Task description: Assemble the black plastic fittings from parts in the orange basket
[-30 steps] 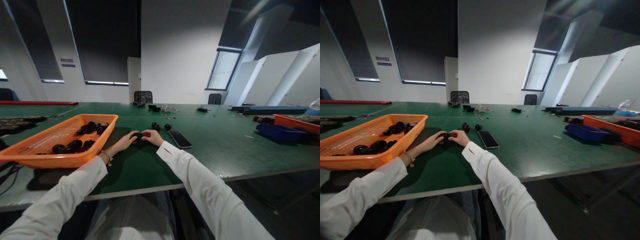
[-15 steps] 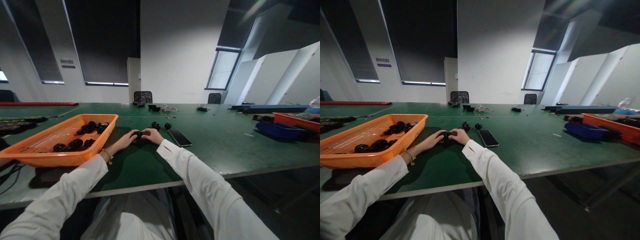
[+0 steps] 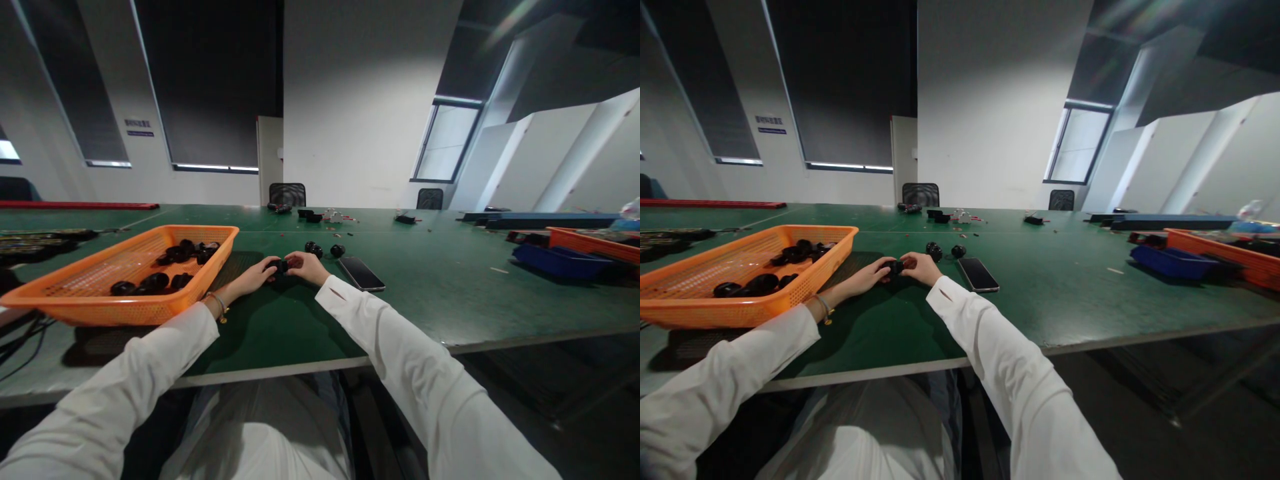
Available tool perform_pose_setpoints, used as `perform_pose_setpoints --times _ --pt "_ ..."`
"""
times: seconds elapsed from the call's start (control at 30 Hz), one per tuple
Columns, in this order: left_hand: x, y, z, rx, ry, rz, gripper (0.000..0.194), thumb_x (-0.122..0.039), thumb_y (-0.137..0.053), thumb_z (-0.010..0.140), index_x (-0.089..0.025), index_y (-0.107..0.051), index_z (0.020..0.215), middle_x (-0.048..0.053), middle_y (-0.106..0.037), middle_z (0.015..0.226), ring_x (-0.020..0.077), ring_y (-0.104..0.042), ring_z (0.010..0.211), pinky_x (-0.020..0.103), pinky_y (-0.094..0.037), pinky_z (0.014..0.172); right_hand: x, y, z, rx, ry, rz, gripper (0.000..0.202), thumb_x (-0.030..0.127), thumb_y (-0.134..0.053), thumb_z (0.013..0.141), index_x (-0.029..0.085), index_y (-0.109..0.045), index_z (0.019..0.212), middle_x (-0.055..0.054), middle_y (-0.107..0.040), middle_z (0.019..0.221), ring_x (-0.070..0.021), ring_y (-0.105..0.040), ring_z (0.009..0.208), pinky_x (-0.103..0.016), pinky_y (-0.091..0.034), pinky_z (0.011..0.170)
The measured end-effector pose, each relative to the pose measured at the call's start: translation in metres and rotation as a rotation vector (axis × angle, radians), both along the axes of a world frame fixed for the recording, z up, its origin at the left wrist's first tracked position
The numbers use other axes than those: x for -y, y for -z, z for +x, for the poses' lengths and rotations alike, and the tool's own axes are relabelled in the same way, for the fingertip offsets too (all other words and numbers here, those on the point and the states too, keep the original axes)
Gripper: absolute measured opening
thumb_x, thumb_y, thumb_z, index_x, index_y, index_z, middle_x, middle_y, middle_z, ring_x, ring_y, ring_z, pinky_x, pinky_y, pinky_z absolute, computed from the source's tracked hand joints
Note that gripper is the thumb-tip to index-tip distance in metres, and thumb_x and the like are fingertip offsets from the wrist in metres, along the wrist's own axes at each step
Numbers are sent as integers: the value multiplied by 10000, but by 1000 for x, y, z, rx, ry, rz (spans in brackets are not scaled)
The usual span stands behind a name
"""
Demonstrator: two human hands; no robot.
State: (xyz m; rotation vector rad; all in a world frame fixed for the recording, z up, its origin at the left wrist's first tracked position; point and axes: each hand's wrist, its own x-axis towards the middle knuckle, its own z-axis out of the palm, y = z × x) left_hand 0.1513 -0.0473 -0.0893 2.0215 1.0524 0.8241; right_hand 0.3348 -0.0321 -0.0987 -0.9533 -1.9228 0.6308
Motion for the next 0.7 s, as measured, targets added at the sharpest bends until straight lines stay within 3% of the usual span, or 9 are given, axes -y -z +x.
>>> perform_pose_setpoints --times 0.7 --pt "3 -2 1 11 -8 13 387 -294 -446 758 -168 -470 1123 59 -591 959 132 -572 660 284 -479 675 -2 3 3 13 6 -27 311 198 -679 560 117 -667 860 -49 -677 744 -153 -627 690 -307 -494 728"
